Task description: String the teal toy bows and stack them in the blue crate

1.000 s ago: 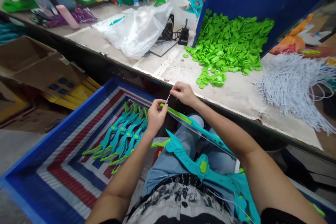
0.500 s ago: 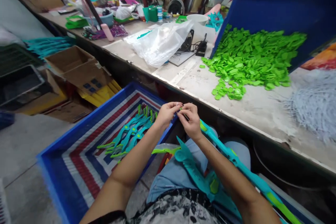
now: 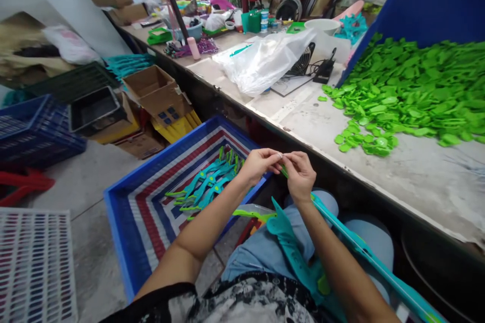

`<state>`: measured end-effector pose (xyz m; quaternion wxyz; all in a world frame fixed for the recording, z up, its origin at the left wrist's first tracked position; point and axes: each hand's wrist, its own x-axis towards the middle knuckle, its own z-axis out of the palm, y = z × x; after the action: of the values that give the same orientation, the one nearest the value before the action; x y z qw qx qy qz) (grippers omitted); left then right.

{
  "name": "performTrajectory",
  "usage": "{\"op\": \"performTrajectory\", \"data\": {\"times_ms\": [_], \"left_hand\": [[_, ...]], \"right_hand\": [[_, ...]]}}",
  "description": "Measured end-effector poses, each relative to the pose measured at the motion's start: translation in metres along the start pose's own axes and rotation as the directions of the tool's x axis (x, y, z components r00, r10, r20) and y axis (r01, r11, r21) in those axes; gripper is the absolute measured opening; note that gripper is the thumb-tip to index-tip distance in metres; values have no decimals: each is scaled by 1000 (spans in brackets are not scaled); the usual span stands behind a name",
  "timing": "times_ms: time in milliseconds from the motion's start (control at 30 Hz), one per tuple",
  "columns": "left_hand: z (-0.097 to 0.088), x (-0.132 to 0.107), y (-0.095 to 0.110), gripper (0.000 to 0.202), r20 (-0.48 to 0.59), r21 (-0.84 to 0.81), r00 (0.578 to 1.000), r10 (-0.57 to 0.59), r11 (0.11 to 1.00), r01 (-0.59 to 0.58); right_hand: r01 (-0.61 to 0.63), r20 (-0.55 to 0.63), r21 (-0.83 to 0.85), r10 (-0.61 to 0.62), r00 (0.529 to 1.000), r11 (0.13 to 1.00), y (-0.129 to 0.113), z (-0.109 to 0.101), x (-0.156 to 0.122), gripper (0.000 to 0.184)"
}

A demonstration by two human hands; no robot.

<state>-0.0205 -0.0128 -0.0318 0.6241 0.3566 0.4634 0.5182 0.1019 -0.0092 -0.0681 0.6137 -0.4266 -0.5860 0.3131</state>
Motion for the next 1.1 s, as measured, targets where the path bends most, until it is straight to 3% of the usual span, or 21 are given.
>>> {"op": "performTrajectory", "data": {"times_ms": [167, 267, 367, 467, 633, 800, 900, 1100], "left_hand": [[-9, -3, 0, 33, 27, 37, 999, -19, 999, 18], [-5, -1, -1, 30, -45, 24, 999, 2, 1000, 0], [5, 1, -1, 26, -129, 14, 992, -1, 1000, 3], [12, 2, 0, 18, -190, -49, 982, 13, 999, -22], [8, 4, 2, 11, -49, -187, 998, -37, 982, 27], [6, 3, 3, 20, -24, -22, 1000, 16, 1000, -17], [12, -1, 3, 22, 9, 82, 999, 51, 995, -52], [7, 1, -1, 27, 10, 211, 995, 101, 972, -101]], "right_hand": [[93, 69, -59, -89, 994, 994, -2, 3, -2, 18], [120, 139, -108, -105, 985, 987, -2, 4, -2, 25], [107, 120, -112, -93, 988, 988, -3, 4, 0, 31], [174, 132, -104, -160, 978, 979, -5, 0, 5, 22], [228, 167, -59, -216, 962, 972, -3, -10, 21, 13], [288, 287, -132, -242, 927, 948, -6, -20, 27, 13], [312, 291, -201, -248, 924, 929, -10, -23, 24, 12], [184, 267, -203, -127, 955, 962, -4, -23, 25, 14]]}}
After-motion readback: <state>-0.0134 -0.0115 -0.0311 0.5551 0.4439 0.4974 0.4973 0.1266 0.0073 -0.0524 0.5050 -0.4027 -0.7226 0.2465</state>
